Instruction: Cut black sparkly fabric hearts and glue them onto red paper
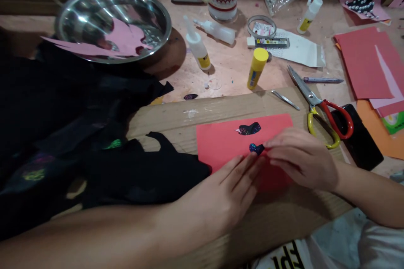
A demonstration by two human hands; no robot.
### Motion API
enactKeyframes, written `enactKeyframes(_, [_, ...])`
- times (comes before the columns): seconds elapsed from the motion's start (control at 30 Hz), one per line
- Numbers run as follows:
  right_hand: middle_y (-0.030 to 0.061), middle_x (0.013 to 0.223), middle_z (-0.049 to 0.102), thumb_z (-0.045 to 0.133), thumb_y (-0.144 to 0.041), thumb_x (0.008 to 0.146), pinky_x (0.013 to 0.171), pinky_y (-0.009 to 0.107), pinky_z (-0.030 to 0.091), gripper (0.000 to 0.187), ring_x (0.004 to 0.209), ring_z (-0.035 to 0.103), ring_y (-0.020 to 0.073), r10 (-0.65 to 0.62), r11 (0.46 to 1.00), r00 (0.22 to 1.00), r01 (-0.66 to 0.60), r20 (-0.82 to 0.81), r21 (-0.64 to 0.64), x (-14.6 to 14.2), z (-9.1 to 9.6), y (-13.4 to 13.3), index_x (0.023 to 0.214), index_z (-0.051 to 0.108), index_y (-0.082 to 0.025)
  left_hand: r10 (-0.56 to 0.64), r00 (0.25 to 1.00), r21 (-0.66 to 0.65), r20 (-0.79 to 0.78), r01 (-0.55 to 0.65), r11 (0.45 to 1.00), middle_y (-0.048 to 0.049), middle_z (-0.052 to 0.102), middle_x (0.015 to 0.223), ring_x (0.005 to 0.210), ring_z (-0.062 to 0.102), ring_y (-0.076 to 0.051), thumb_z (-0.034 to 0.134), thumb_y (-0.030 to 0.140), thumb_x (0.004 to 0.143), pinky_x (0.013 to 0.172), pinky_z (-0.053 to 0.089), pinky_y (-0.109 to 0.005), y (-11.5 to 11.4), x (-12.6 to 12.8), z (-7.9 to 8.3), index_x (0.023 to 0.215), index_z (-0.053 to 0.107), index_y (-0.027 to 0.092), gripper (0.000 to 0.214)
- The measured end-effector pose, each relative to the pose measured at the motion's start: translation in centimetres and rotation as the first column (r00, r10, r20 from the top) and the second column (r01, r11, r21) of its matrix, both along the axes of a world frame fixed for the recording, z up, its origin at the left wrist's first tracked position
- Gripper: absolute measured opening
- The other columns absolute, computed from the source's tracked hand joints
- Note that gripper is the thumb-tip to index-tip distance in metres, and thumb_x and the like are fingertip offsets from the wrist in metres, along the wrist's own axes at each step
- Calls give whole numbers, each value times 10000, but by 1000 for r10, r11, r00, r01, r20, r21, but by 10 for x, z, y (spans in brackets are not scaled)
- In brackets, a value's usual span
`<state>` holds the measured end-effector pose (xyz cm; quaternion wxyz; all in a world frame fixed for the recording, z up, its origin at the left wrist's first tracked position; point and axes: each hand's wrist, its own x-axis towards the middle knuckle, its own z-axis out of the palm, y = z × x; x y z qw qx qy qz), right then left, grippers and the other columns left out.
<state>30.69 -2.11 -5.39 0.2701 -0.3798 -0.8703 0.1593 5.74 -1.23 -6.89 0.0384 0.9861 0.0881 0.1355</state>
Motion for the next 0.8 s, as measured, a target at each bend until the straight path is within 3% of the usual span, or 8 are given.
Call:
enactKeyframes(0.17, [131,1050,803,520,-158,1019,812,367,627,227,900,747,221,28,989,980,-56,196,137,-2,1,-10,890,704,-128,76,996,8,-52,-76,997,-200,599,1446,1370,537,-327,476,316,1013,1199,342,-463,-1,4,-12,1352,583,-1,477])
enactKeyframes(0.5, [151,1143,783,532,-178,1011,844,372,648,205,987,742,231,32,996,966,-53,255,76,1,-3,-9,907,707,-149,235,969,-46,-76,-239,970,-229,535,1504,1411,490,-335,576,462,961,1199,310,-444,-4,6,-12,1372,546,-16,631])
enactKeyframes(0.63, [159,1184,768,526,-157,1006,851,389,645,204,995,740,235,28,998,967,-41,252,45,0,-3,-9,910,706,-157,210,974,-55,-90,-215,975,-234,505,1527,1435,460,-345,588,460,954,1196,332,-449,-2,7,-12,1400,512,7,640])
enactKeyframes(0.8, [182,1231,744,520,-168,1011,828,403,640,212,980,741,246,42,998,965,-55,258,42,0,-4,-9,903,699,-138,142,983,-66,-113,-150,986,-223,584,1438,1421,475,-358,507,363,987,1206,350,-497,-4,6,-14,1383,521,32,516])
